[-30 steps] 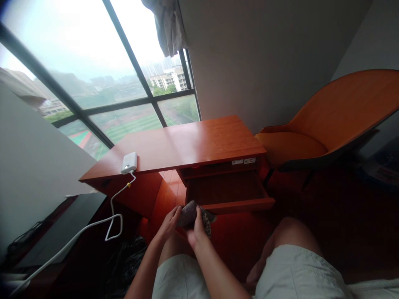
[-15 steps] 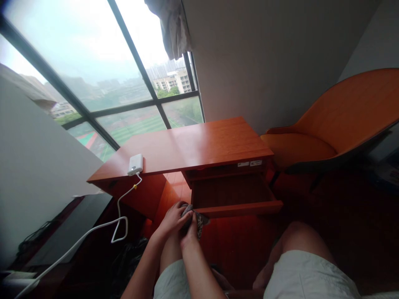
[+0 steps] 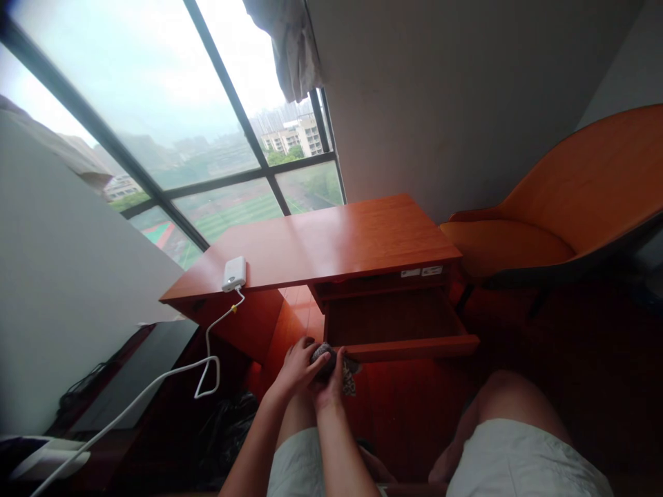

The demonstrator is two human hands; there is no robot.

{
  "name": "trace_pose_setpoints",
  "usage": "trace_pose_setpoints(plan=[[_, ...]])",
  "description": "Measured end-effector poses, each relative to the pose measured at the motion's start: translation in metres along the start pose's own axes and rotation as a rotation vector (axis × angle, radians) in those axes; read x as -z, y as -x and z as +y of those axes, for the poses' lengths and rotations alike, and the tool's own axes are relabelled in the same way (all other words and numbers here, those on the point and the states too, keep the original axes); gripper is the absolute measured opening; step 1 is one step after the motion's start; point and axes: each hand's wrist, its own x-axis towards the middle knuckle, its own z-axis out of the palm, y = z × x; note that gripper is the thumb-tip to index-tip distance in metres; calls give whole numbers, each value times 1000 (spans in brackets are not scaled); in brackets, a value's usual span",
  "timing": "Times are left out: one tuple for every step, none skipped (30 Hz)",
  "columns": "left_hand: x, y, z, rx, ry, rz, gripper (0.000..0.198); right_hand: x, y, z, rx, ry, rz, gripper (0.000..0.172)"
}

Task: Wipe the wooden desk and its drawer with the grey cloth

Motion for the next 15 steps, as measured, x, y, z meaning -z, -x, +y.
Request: trace_pose_setpoints(plan=[[-2,0,-2,7,20,0,51,4,1,0,25,10,4,42],[-5,1,-4,12,43,3,51,8,2,-1,58,23,0,45],[-7,1,-6,16,69,9,51,13,2,-2,88,30,-11,50],[-10,1,-7,19,96,18,50,18,3,-4,112,30,-23,54],[-12,1,-9,22,123,28,49,24,3,-7,134,26,-32,57],[-15,1,-10,22,152,39,49,30,3,-10,157,27,-31,57],[-17,1,-10,21,184,51,48,35,3,-16,191,45,-13,55],[-19,1,-10,19,219,61,48,41,2,-22,236,77,23,50],[-20,1,-10,17,254,68,47,47,0,-30,293,116,73,45],[-22,2,-9,17,284,74,47,52,-1,-39,350,156,123,40],[-24,2,-9,22,310,80,46,57,-3,-48,402,188,166,36],[-25,2,-9,30,329,84,46,62,-4,-58,444,210,200,33],[-27,2,-9,38,343,87,45,67,-4,-68,479,224,221,31],[-29,3,-10,45,356,93,45,71,-3,-78,509,237,229,29],[-30,3,-10,51,369,100,44,74,-1,-88,543,256,233,28]])
